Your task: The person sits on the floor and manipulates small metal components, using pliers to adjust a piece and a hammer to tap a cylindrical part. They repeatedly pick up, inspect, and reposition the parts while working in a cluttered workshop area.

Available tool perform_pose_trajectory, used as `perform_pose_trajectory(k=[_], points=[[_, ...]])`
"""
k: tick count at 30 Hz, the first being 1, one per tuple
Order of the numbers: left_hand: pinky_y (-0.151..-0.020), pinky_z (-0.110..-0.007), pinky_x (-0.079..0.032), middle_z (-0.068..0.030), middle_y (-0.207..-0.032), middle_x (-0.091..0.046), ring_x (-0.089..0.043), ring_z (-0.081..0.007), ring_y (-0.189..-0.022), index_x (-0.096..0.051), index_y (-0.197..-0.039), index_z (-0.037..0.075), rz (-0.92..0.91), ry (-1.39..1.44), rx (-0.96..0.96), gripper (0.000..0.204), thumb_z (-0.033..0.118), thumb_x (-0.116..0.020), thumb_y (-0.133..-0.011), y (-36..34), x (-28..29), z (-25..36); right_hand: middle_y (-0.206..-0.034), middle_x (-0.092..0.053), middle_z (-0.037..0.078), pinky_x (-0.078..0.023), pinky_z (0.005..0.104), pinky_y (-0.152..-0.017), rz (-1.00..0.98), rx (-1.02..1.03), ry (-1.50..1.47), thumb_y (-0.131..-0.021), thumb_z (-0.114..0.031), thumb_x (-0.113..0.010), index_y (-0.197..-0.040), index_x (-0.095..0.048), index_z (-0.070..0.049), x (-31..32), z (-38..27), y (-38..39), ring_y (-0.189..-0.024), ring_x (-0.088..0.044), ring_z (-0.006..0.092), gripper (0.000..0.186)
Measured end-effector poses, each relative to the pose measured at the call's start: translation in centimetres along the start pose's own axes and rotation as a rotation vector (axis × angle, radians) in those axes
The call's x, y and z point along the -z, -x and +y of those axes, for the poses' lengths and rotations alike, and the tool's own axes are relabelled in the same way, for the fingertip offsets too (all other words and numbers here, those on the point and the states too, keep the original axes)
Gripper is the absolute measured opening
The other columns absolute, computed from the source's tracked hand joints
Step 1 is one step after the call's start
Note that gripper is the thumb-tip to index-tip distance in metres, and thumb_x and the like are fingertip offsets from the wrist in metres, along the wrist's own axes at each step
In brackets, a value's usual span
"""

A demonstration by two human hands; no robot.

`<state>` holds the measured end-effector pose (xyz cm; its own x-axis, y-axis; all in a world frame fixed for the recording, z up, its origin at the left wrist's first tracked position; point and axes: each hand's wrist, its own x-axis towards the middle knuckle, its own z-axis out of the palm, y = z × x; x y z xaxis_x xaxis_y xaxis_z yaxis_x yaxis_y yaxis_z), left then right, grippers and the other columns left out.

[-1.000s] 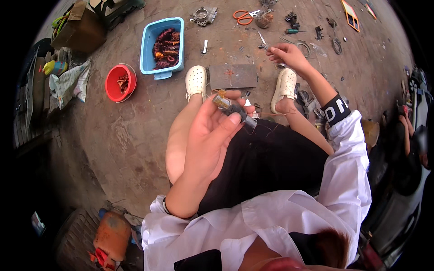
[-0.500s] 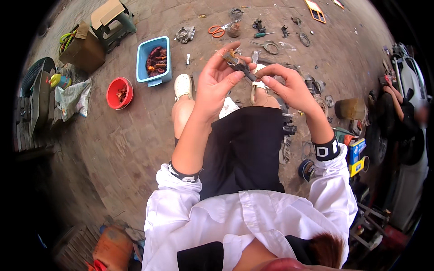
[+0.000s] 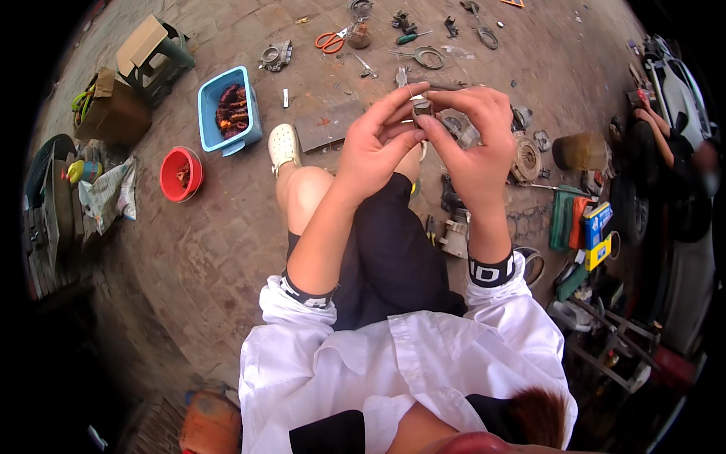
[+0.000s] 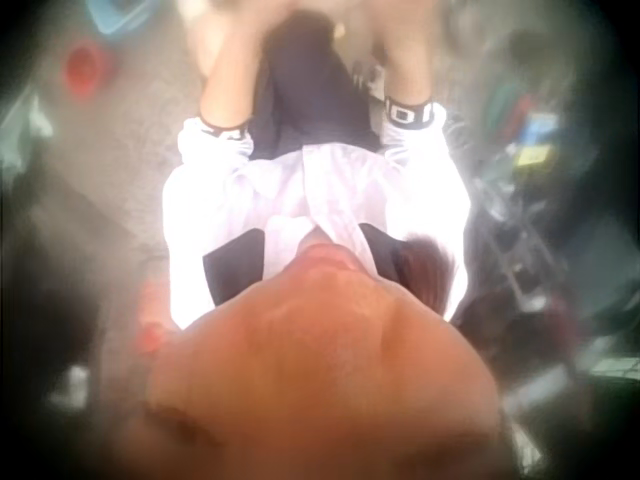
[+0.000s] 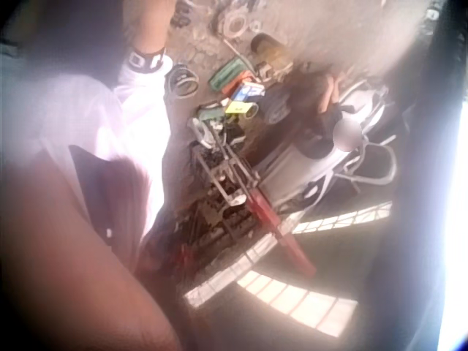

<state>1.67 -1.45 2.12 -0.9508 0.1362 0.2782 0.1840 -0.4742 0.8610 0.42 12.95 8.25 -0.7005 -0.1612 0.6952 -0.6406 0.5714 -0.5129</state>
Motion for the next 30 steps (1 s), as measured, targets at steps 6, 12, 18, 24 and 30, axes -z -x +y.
perform_pose_trajectory(k=[6,12,18,24,30], points=[[-0.097,-0.032,-0.051,-0.0133,-0.132,-0.054,-0.056,-0.0201,-0.118,-0.045,-0.136,-0.003,0.048,0.061,0.016,0.051,-0.007,-0.06,-0.087,-0.2,-1.0,-0.1,-0.082,-0.067,0.002,-0.044,0.033,-0.082,0.059,-0.169,-0.219,-0.075,-0.006,-0.076,-0.09,-0.074,-0.006,-0.8,0.1,0.5,-0.09,-0.058,0.0197,0.016],[-0.096,-0.033,-0.048,-0.014,-0.121,-0.061,-0.059,-0.02,-0.113,-0.046,-0.132,-0.004,-0.038,0.313,0.111,0.046,-0.004,-0.06,-0.088,-0.4,-0.8,-0.4,-0.088,-0.066,0.007,-0.049,0.0245,-0.067,0.142,-0.439,-0.53,-0.086,-0.006,-0.069,-0.09,-0.073,0.001,-0.4,0.6,0.9,-0.075,-0.06,0.0123,0.008],[-0.096,-0.034,-0.048,-0.0138,-0.118,-0.062,-0.061,-0.0211,-0.109,-0.045,-0.131,-0.003,-0.052,0.5,0.161,0.046,0.0,-0.062,-0.088,-0.1,-0.8,-1.1,-0.088,-0.065,0.008,-0.049,0.0232,-0.063,0.154,-0.435,-0.46,-0.087,-0.004,-0.068,-0.092,-0.072,0.003,-0.6,0.9,1.2,-0.075,-0.06,0.0112,0.01],[-0.089,-0.032,-0.048,-0.0116,-0.11,-0.063,-0.061,-0.0179,-0.099,-0.047,-0.129,-0.002,-0.046,0.423,0.115,0.039,0.003,-0.058,-0.092,0.0,-0.7,-0.7,-0.091,-0.067,0.009,-0.05,0.0251,-0.072,0.052,-0.422,-0.502,-0.085,-0.002,-0.069,-0.092,-0.072,0.002,-0.5,0.6,1.0,-0.081,-0.062,0.0133,0.009],[-0.073,-0.027,-0.047,-0.0071,-0.103,-0.06,-0.057,-0.0142,-0.088,-0.049,-0.127,-0.001,0.042,0.589,0.076,0.032,0.009,-0.053,-0.097,-0.2,-1.3,-1.8,-0.084,-0.066,0.008,-0.048,0.026,-0.071,0.03,-0.325,-0.265,-0.083,-0.002,-0.07,-0.088,-0.07,0.003,-0.5,0.2,1.1,-0.078,-0.061,0.0144,0.007]])
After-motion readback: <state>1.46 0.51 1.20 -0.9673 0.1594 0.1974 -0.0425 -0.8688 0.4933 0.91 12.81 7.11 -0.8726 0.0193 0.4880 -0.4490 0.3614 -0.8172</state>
